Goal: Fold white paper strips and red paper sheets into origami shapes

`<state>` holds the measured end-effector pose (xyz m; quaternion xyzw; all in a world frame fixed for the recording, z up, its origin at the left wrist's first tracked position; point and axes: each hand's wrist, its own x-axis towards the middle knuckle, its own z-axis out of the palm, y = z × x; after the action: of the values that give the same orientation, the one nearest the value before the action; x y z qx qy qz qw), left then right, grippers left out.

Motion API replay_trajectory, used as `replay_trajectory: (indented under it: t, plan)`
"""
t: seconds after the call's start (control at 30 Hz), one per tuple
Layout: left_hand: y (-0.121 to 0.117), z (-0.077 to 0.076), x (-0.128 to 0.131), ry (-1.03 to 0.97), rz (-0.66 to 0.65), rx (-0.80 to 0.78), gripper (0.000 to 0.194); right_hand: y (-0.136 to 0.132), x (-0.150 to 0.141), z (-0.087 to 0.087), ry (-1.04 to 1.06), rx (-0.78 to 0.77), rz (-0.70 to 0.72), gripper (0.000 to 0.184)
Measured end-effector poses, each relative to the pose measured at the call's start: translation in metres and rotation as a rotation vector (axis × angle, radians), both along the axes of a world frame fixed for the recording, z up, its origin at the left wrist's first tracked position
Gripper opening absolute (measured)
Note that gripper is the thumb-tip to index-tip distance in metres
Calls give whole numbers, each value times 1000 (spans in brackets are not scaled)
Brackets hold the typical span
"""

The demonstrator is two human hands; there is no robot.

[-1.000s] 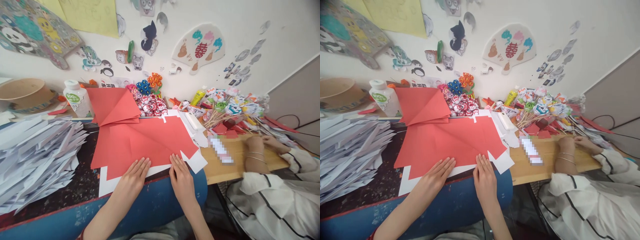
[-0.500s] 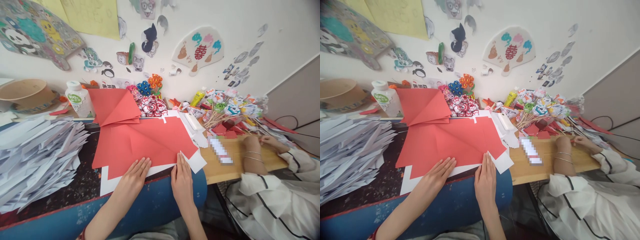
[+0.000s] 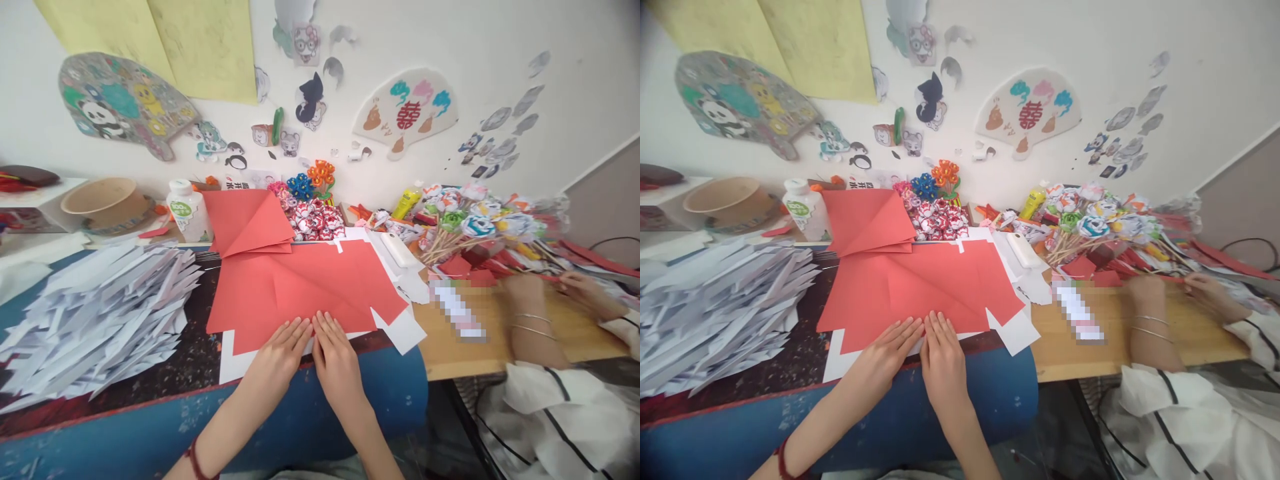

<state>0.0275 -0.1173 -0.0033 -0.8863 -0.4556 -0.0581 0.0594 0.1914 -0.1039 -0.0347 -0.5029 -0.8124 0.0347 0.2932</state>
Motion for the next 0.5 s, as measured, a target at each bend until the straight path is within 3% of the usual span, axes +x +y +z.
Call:
replay_trajectory:
  t: [0.2, 0.3, 0.5]
  plan:
    - [15, -3, 7, 93, 126, 60, 57, 0, 1, -5, 32, 13, 15, 44]
    - [37, 2, -3, 149, 239, 65, 54, -1, 1, -5, 33, 16, 18, 44]
    - [84, 16, -25, 96, 287, -5, 58, -2, 2, -5, 51, 2, 20, 43]
